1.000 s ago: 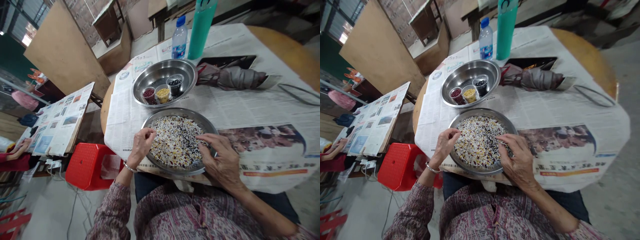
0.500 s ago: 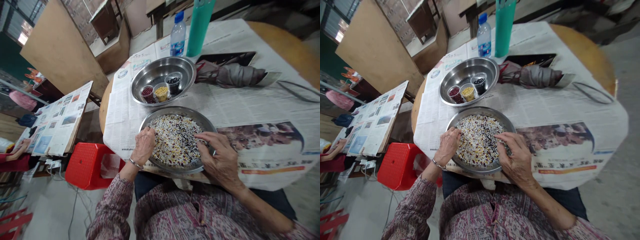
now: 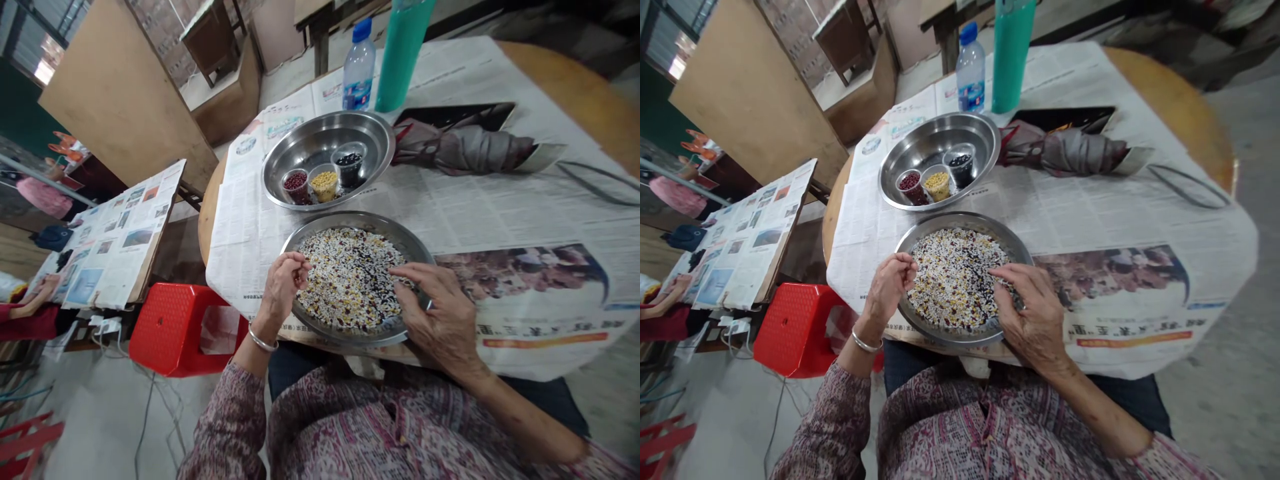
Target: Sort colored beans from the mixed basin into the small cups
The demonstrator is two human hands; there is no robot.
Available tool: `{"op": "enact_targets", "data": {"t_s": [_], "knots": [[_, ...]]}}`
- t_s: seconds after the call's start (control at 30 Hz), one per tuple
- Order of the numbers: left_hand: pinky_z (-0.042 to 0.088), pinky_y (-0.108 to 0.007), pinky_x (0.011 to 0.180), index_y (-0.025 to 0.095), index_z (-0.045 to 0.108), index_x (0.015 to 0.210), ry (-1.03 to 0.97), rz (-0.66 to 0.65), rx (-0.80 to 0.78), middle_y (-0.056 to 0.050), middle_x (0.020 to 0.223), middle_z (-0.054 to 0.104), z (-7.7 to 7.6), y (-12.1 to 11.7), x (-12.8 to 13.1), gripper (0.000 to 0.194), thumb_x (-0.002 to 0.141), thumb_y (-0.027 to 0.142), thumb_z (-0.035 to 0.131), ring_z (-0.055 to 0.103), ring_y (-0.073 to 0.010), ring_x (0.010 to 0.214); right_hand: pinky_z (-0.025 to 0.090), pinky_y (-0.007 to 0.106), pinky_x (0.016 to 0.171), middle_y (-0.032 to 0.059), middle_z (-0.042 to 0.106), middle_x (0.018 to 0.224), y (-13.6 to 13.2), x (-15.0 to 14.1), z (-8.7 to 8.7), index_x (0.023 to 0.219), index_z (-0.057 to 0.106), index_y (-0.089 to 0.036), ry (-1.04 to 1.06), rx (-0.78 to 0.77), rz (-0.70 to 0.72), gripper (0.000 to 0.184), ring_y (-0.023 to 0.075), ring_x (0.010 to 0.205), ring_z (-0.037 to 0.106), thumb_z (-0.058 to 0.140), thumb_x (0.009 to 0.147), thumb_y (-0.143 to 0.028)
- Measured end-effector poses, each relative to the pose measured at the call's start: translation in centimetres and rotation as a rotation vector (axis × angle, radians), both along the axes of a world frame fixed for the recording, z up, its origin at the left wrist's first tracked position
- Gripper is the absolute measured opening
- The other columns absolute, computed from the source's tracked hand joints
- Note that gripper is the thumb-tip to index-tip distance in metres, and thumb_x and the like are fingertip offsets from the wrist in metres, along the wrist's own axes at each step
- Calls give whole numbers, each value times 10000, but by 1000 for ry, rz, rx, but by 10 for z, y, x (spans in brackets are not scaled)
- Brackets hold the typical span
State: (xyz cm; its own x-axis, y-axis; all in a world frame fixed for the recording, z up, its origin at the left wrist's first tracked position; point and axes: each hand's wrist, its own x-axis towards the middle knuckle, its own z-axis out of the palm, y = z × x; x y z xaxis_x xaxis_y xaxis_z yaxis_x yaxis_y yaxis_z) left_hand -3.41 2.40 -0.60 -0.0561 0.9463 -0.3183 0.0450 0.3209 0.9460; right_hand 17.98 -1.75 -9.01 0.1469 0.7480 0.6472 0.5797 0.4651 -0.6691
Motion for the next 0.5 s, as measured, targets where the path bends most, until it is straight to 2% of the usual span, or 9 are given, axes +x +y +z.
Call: {"op": "enact_targets", "data": {"t_s": [0.07,0.13,0.2,0.27,0.4,0.5], "knots": [[379,-209,557,170,596,851,174,-54,60,21,713,558,-1,1,-1,76,845,178,521,448,-80,574,519,424,901,62,698,1014,0,0,0,1068,683,-248,5,-7,-6,218,239,976,650,594,888,-164],[442,-230,656,175,650,858,530,-166,202,21,709,557,-6,2,-2,94,850,141,563,499,-100,641,521,435,899,62,699,1011,0,0,0,1057,688,-249,14,-19,-13,213,246,977,652,592,883,-173],[483,-258,793,187,678,891,850,-277,322,-2,797,605,-11,3,-2,130,865,102,582,569,-126,764,523,442,903,57,698,1009,0,-1,0,1052,690,-257,24,-35,-17,215,247,978,654,590,880,-179],[492,-273,880,193,681,952,1048,-353,365,-31,921,645,-17,3,-1,162,899,90,568,611,-147,883,525,442,906,53,696,1009,-1,-1,1,1050,691,-264,31,-47,-13,218,244,975,656,591,877,-179],[506,-262,893,195,678,1057,1212,-425,364,-51,1009,669,-24,5,0,177,968,153,531,638,-156,947,529,448,896,62,695,1005,-1,-1,2,1048,692,-259,37,-52,-8,212,246,971,656,591,880,-180],[506,-254,890,200,686,1046,1259,-450,363,-47,999,678,-25,7,0,201,1000,183,491,646,-149,934,528,462,890,68,697,1002,-1,-1,2,1054,689,-251,31,-46,-7,208,251,967,652,585,888,-182]]}}
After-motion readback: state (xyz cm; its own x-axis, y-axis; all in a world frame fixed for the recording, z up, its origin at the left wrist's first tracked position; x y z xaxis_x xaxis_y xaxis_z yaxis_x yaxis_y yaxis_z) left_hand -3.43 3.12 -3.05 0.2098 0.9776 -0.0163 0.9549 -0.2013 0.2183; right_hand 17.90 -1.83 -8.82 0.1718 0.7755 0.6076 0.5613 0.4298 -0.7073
